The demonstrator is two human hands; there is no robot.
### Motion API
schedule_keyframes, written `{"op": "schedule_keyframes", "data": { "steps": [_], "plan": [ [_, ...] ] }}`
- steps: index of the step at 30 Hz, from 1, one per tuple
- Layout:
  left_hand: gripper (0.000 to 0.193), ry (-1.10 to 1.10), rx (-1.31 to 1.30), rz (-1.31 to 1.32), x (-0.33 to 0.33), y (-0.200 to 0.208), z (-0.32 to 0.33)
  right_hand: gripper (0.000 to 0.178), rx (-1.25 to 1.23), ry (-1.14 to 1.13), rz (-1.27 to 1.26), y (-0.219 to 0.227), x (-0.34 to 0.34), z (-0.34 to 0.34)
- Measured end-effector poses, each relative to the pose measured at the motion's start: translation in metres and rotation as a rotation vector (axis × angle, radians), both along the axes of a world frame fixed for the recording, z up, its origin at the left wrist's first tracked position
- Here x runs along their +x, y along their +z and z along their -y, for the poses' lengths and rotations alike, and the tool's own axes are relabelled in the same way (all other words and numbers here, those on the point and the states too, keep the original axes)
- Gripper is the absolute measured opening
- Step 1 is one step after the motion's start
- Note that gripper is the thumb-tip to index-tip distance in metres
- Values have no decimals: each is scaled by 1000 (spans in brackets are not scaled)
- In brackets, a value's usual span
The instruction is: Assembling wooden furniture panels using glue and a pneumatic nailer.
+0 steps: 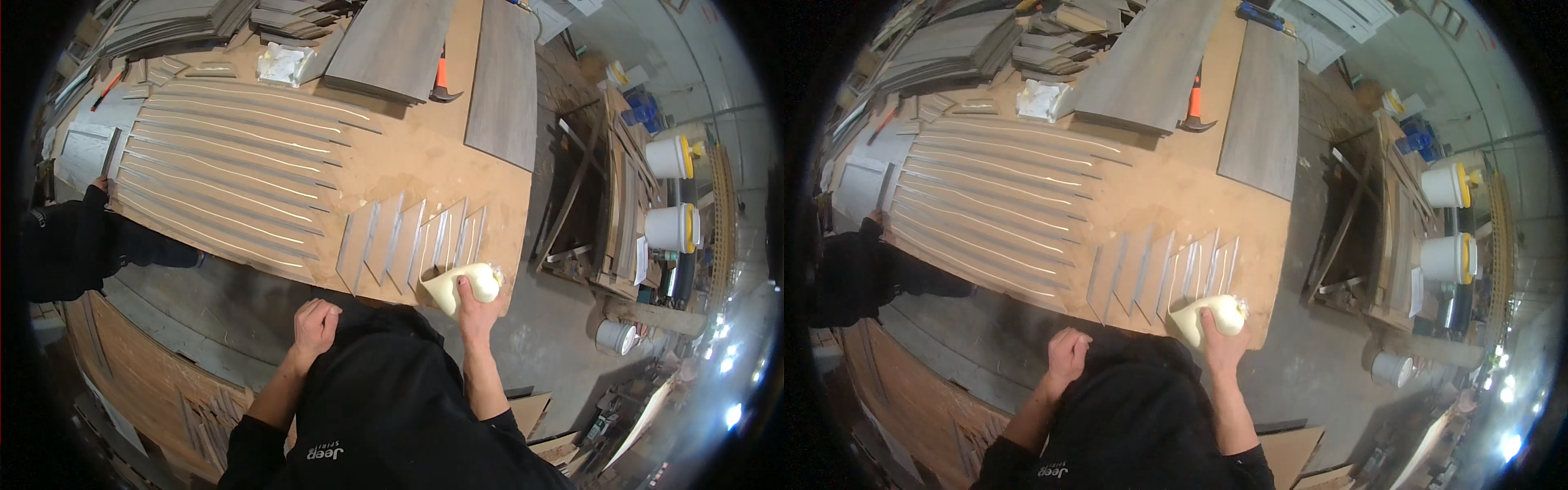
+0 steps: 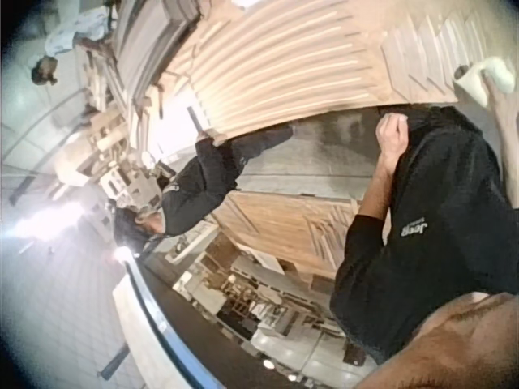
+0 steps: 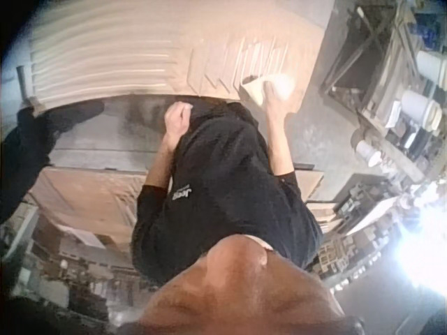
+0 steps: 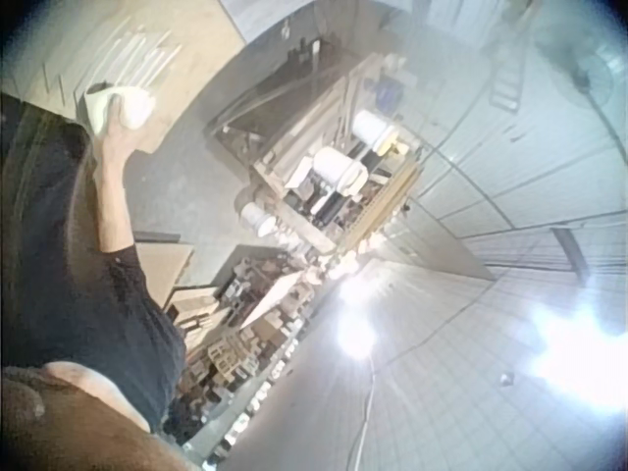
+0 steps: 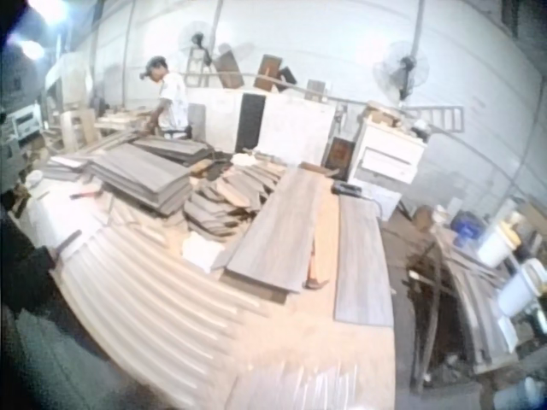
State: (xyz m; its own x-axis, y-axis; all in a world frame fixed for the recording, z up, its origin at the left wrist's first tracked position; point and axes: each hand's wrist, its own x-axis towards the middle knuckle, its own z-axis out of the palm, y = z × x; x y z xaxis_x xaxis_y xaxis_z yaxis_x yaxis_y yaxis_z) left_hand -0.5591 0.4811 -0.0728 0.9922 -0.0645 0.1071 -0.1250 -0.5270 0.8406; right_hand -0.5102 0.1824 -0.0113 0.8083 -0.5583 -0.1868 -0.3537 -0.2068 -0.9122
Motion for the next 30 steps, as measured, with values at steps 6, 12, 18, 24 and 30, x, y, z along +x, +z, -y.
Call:
{"op": "schedule_keyframes", "data": {
  "steps": [6, 12, 18, 24, 30],
  "plan": [
    [13, -44, -21, -18, 3, 0, 1, 37, -107, 77, -132, -4, -17, -2],
    [5, 18, -18, -76, -8, -3, 4, 28, 130, -64, 115, 7, 29, -6],
    [9, 135, -17, -186, -25, -22, -1, 29, 108, 22, 171, 6, 102, -29],
    [18, 242, -2, -340, -41, -38, -15, 26, 15, 40, 135, -10, 114, -34],
    [29, 305, 29, -419, -60, -66, -26, 25, 50, 115, 89, -1, 67, -31]
  ]
}}
